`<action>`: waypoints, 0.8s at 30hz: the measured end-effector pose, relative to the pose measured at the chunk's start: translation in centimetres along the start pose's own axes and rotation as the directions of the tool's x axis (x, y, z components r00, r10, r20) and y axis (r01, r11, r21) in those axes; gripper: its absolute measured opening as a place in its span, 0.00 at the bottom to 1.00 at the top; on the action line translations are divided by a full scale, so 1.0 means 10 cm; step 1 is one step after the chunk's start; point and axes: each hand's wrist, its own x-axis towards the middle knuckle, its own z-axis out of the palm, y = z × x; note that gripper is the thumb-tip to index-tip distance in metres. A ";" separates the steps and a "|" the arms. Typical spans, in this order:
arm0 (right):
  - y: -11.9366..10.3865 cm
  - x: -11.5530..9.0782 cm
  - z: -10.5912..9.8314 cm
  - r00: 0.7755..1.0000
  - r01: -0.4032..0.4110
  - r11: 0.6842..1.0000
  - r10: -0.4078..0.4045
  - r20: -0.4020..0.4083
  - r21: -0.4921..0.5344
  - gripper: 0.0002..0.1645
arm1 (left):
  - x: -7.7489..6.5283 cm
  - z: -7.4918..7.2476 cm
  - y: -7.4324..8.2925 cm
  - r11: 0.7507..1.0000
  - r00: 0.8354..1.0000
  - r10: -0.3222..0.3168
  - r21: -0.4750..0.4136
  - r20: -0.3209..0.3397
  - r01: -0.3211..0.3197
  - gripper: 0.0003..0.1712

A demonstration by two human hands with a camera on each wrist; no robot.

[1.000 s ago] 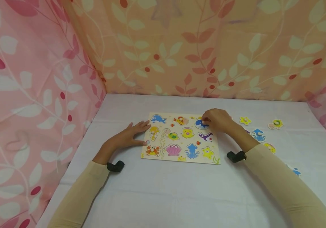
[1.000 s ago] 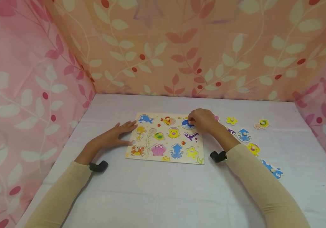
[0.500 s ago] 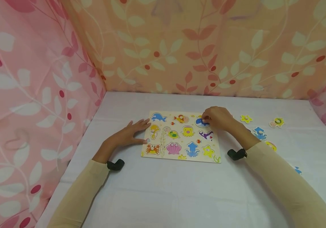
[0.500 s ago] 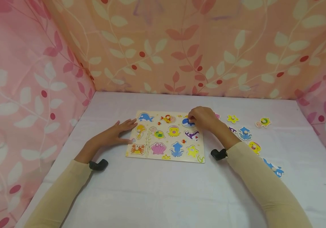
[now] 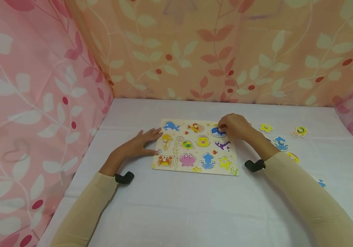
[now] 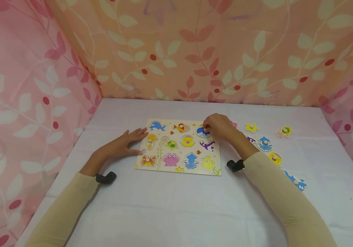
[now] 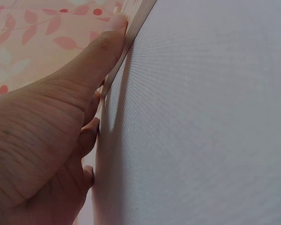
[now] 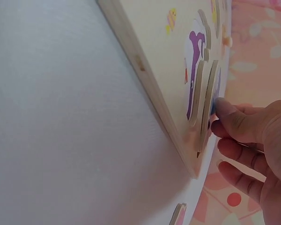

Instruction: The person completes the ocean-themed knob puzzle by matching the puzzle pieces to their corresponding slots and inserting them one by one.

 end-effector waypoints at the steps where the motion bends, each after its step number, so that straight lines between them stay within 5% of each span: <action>1: 0.00 0.00 0.00 1.000 0.005 1.000 -0.005 0.003 -0.001 0.12 | 0.00 0.00 0.00 1.000 1.000 0.001 -0.001 -0.001 -0.001 0.53; 24: 0.02 -0.06 0.03 0.998 -0.026 1.000 0.026 -0.048 0.005 0.14 | 0.00 -0.02 0.03 1.000 1.000 -0.002 0.002 0.006 0.002 0.53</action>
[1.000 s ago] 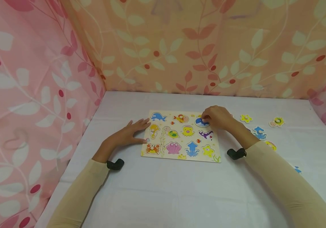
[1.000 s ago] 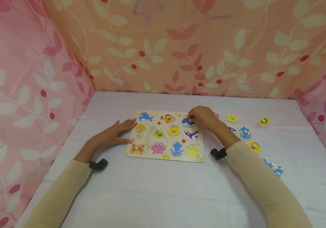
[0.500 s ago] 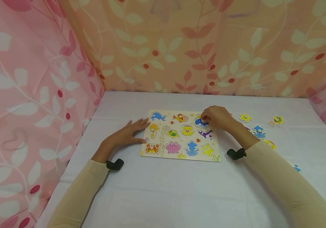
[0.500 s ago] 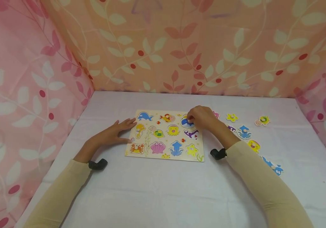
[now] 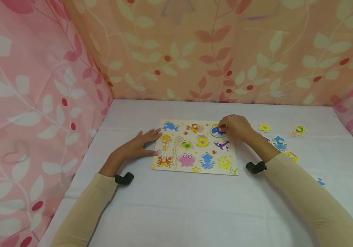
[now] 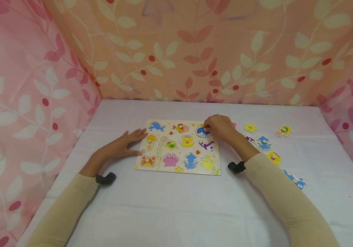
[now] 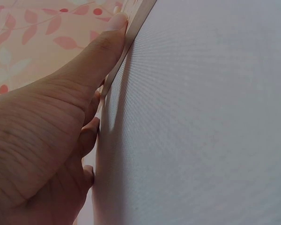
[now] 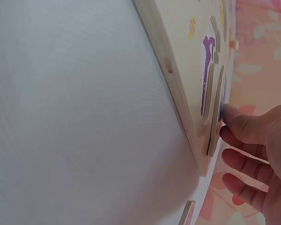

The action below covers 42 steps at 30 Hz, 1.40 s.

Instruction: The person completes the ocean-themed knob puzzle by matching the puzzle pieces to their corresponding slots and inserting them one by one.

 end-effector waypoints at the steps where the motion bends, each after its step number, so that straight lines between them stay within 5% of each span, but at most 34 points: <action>1: 0.00 0.00 0.01 1.000 -0.004 1.000 0.004 -0.001 0.006 0.14 | 0.00 0.00 0.00 1.000 1.000 0.001 0.001 -0.001 -0.001 0.53; 24: -0.02 -0.05 -0.01 0.997 -0.079 0.992 0.077 0.031 0.100 0.16 | 0.00 -0.01 -0.02 1.000 1.000 0.015 -0.002 -0.004 -0.015 0.54; 42: -0.05 -0.74 -0.34 0.989 -0.004 1.000 0.007 -0.145 0.024 0.16 | 0.02 0.02 -0.05 1.000 1.000 0.024 0.007 -0.012 -0.024 0.55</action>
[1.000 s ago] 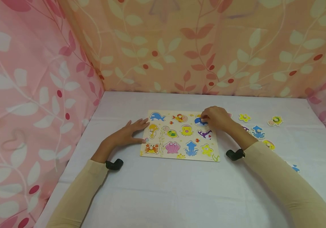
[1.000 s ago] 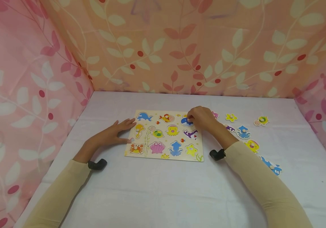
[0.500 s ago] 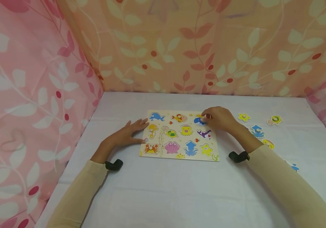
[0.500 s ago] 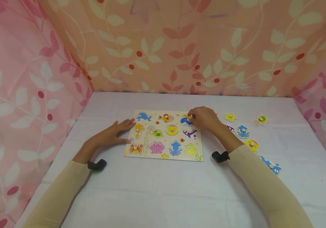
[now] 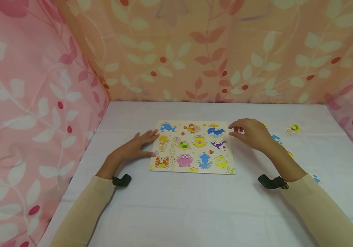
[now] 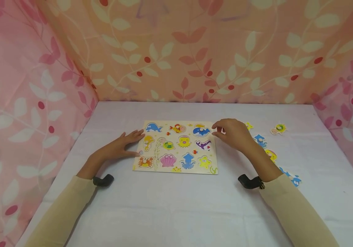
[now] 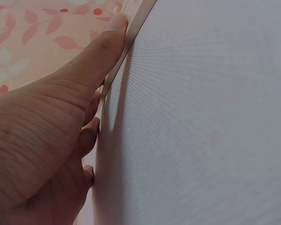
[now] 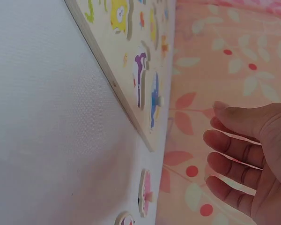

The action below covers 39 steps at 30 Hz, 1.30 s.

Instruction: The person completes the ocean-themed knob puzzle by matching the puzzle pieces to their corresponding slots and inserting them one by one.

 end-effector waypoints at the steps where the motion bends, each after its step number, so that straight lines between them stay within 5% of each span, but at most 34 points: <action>1: -0.01 -0.03 -0.02 1.000 -0.005 1.000 0.005 0.000 0.001 0.16 | 0.00 0.00 0.00 1.000 1.000 -0.004 -0.002 0.000 0.004 0.55; 16: 0.22 -0.64 -0.14 0.999 -0.012 1.000 0.012 -0.045 -0.008 0.15 | -0.02 0.00 -0.01 1.000 1.000 -0.016 -0.004 -0.007 0.016 0.54; 26: 0.44 -1.07 -0.28 0.984 -0.002 0.997 -0.010 -0.177 -0.071 0.17 | -0.03 0.00 0.00 1.000 1.000 -0.011 -0.003 0.003 0.011 0.54; 39: 0.78 -1.56 -0.41 0.966 -0.158 0.984 0.137 -0.219 -0.083 0.17 | -0.03 0.00 0.04 1.000 1.000 -0.024 -0.004 0.005 0.024 0.54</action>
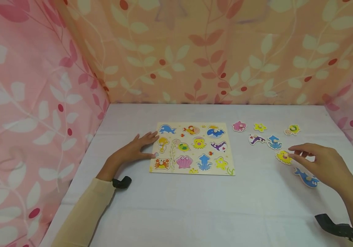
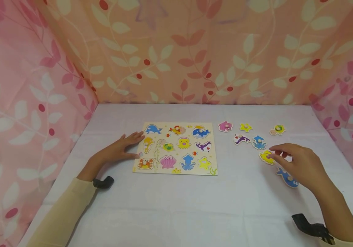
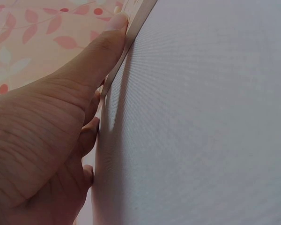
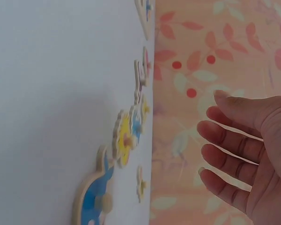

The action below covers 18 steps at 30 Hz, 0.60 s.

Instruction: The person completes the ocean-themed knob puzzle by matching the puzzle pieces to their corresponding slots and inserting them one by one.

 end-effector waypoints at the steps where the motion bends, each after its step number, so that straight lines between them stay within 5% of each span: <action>1: 0.02 -0.03 0.00 1.000 -0.008 1.000 0.008 -0.009 0.000 0.17 | 0.00 0.00 0.00 1.000 1.000 0.001 -0.001 0.001 -0.001 0.55; 18: 0.32 -0.46 0.15 0.985 -0.173 0.984 0.172 0.025 0.038 0.12 | 0.00 0.00 -0.02 1.000 1.000 -0.002 0.001 0.000 0.002 0.54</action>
